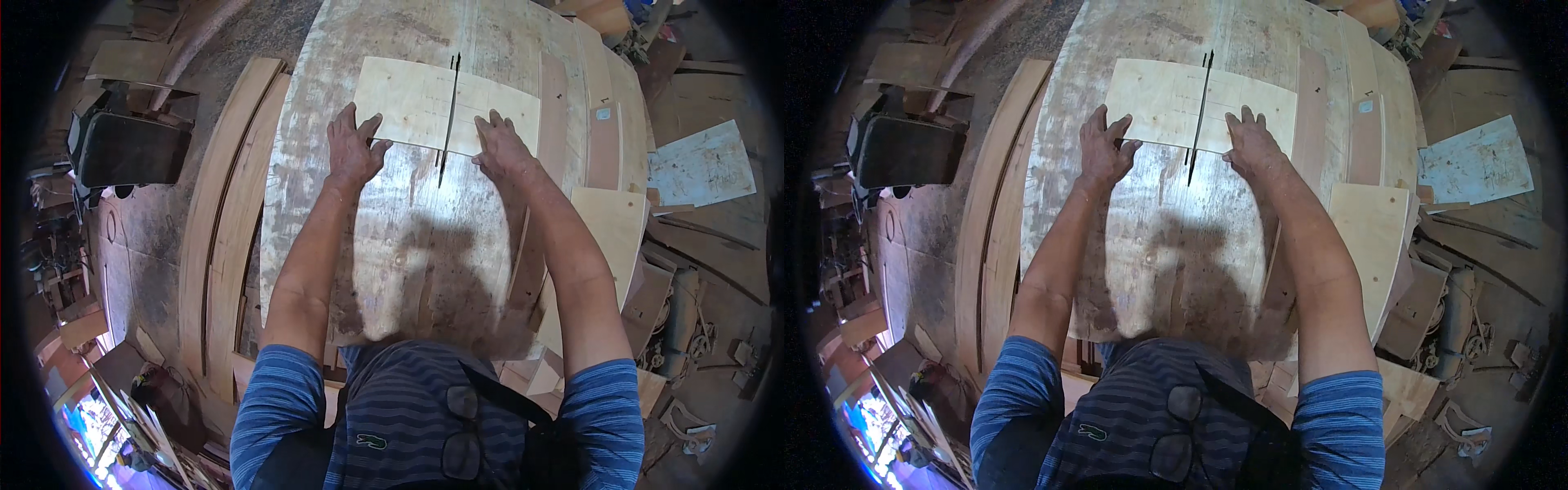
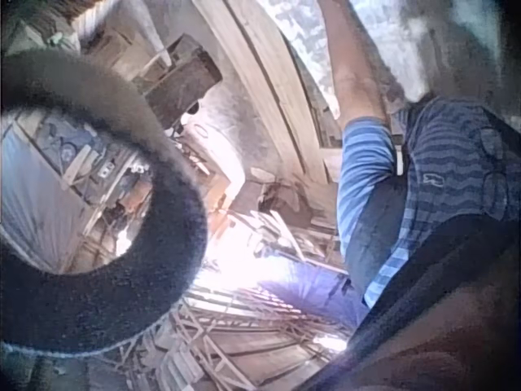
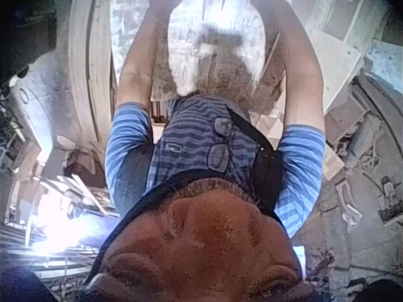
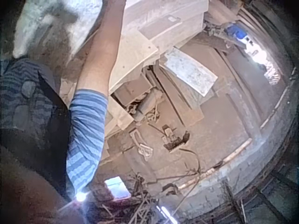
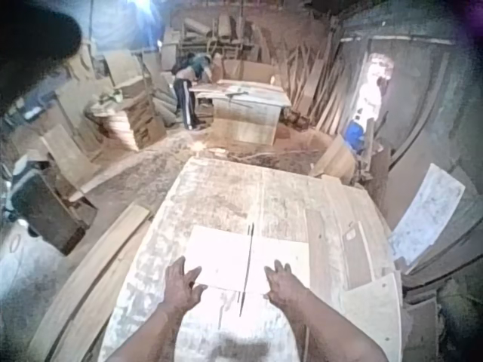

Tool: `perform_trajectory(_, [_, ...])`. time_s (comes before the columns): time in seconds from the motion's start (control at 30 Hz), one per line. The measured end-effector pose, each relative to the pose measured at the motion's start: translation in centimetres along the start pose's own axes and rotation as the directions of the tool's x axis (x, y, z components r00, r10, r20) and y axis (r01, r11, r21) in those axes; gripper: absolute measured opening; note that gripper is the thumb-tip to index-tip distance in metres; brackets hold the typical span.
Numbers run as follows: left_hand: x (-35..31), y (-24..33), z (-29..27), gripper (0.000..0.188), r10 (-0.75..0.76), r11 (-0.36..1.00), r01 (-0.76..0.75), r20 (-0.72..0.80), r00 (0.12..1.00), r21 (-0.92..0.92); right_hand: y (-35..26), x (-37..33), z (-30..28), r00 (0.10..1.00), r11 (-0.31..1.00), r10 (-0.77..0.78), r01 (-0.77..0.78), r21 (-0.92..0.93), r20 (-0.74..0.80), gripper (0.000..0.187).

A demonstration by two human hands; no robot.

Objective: The person operates a table saw to cut rectangular wooden boards into smaller pieces. They repeatedly feed boards through the saw, separate the cut sections, and stack them. Finally, they place the cut pieces into a wooden cabinet.

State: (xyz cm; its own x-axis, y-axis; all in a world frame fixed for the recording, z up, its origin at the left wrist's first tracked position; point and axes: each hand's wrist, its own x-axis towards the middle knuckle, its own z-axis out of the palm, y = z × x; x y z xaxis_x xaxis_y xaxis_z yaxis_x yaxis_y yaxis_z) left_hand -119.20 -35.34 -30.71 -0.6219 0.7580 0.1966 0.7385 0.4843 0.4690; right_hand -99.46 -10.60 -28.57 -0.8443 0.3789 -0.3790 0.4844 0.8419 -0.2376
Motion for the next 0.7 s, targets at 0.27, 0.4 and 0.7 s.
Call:
perform_trajectory(0.27, [1.7, -1.6, 0.7, 0.053, -0.09, 0.995, 0.092, -0.082, 0.993, 0.024, 1.3, 3.1, -1.5, 1.0, 1.0, -0.001, 0.001, -0.022, 0.002, 0.093])
perform_trajectory(0.4, [1.8, -1.6, 1.0, 0.053, -0.117, 0.993, 0.119, -0.095, 0.989, 0.019, 2.9, 5.8, -1.5, 1.0, 0.999, -0.02, 0.019, -0.049, -0.022, 0.092])
perform_trajectory(0.7, [1.9, -1.4, 0.8, 0.053, -0.172, 0.985, 0.174, -0.059, 0.983, 0.016, 7.4, 13.6, -3.1, 0.994, 0.993, -0.089, 0.084, -0.081, -0.069, 0.091])
